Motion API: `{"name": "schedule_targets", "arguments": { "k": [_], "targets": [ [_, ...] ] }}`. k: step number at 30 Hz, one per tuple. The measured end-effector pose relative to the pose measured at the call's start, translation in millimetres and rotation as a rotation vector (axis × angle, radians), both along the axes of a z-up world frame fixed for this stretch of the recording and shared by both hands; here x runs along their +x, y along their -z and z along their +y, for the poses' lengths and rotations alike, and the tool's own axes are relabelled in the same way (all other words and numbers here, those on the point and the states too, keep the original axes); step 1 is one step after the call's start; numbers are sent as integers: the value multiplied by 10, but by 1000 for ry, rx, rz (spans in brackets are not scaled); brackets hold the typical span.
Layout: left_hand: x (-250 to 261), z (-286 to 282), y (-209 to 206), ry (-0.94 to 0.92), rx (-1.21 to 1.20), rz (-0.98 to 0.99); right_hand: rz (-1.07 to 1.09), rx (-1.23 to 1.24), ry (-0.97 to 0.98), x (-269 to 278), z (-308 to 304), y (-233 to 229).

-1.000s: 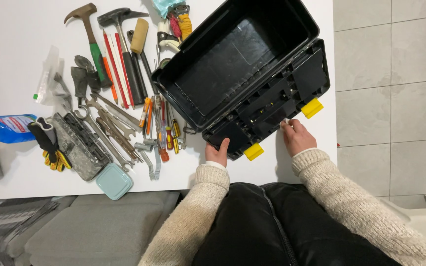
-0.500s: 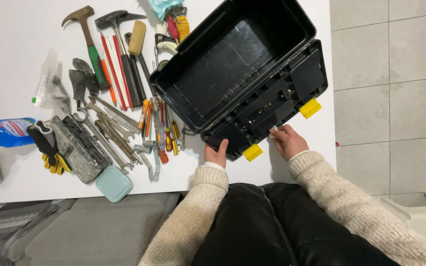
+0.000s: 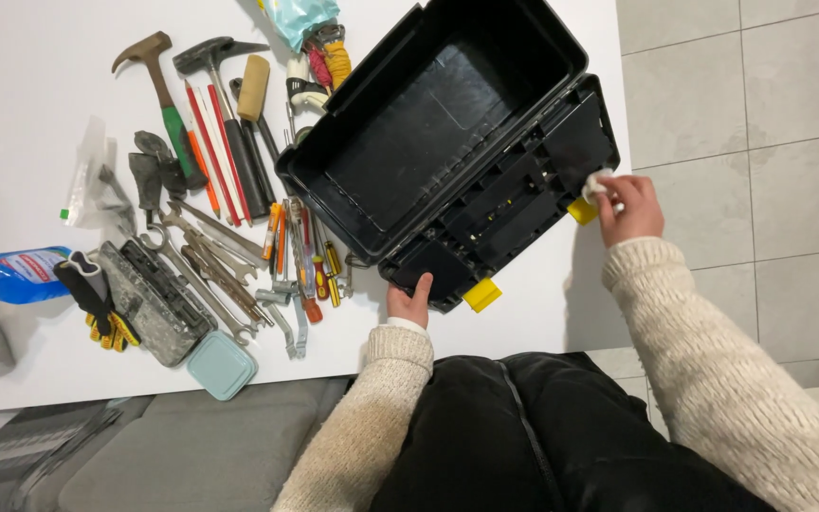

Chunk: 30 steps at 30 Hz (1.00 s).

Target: The person wipes the interior of a black toolbox with a white wipe, then places several tools including hammers, a wrench, and screwdrivers into the toolbox compartments. The person handles each tool individually and arranges them inside the case.

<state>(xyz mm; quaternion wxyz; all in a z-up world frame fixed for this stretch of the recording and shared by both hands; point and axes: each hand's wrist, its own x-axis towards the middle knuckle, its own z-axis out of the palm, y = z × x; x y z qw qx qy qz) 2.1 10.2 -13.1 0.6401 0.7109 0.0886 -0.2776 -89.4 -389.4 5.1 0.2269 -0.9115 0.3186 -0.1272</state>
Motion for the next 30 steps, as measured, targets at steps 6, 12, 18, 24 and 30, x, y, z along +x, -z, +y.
{"name": "schedule_targets", "arguments": {
  "k": [6,12,18,24,30],
  "targets": [
    [-20,79,96,26,-2,10,230,-116,-87,282,181,-204],
    [-59,99,236,8,33,48,194,-177,-140,262,243,-78],
    [-86,-1,-114,0,53,81,178,-136,-155,261,374,-154],
    [-38,17,-161,-2,41,100,209,65,-18,56,172,188],
    [-43,104,93,18,47,81,77,353,69,-229,-159,35]
  ]
}}
